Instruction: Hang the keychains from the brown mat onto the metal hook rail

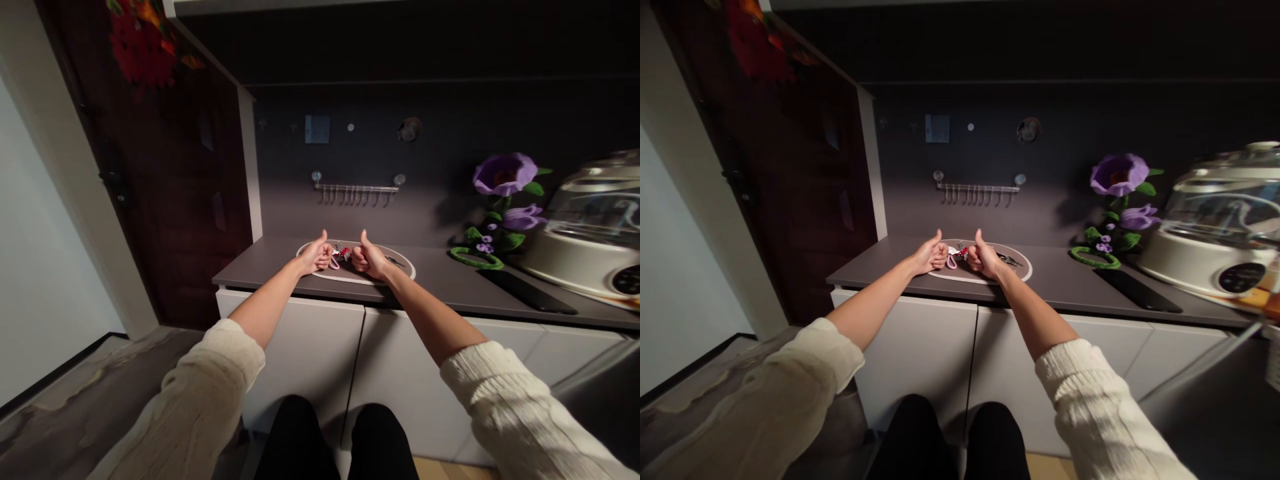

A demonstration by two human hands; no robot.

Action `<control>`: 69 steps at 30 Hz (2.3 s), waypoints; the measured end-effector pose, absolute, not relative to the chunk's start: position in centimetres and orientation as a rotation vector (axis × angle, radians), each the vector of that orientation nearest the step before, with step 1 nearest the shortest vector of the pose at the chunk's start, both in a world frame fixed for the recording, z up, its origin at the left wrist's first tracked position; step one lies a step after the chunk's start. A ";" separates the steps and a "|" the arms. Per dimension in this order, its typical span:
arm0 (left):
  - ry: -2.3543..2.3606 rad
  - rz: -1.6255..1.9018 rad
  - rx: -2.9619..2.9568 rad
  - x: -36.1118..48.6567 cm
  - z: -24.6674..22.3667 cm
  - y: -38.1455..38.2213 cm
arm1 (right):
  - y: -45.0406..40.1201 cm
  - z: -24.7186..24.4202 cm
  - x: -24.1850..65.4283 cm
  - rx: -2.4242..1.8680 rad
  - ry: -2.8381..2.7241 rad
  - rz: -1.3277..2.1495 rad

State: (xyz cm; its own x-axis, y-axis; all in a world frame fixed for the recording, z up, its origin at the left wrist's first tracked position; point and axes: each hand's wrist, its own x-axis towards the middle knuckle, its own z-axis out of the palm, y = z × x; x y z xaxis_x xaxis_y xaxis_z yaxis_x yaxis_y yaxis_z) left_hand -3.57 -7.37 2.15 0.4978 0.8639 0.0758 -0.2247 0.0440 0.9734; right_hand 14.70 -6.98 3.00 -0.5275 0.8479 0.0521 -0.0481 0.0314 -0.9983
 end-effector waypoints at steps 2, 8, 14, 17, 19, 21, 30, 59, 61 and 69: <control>0.695 1.039 1.362 -3.7 2.8 -6.6 | -6.4 3.7 14.0 -0.820 -1.624 1.490; 1.240 1.431 1.829 -4.6 4.0 -3.7 | -3.7 4.7 11.2 -0.846 -1.614 1.116; 1.601 1.371 2.249 -5.7 2.9 -0.7 | 0.4 3.5 9.3 -0.956 -1.714 0.722; 1.612 1.337 2.363 -6.0 1.9 0.4 | 1.7 2.6 9.2 -1.041 -1.840 0.475; 1.610 1.313 2.387 -6.3 1.3 0.6 | 2.0 2.2 9.3 -1.081 -1.907 0.366; 1.610 1.260 2.433 -6.7 1.0 0.6 | 1.9 2.0 9.4 -1.103 -1.992 0.292; 1.543 0.942 2.624 -7.8 1.7 -0.6 | 1.4 1.7 9.8 -1.164 -2.206 0.134; 1.718 0.941 2.548 -7.0 1.3 0.1 | 1.5 1.8 9.0 -1.206 -2.308 -0.008; 1.686 1.040 2.486 -7.1 1.4 0.3 | 1.5 1.8 9.0 -1.202 -2.305 -0.002; 1.407 1.321 2.030 -6.8 1.8 0.2 | 1.2 2.1 8.9 -1.195 -2.282 0.051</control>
State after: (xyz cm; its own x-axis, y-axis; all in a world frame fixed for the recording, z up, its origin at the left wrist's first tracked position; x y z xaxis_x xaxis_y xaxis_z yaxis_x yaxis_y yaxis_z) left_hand -6.78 0.16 1.80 0.0778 0.8647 0.4961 0.5493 -0.4525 0.7025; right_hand 8.93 1.24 2.05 -0.4476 0.7684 0.4574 0.7470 0.6025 -0.2810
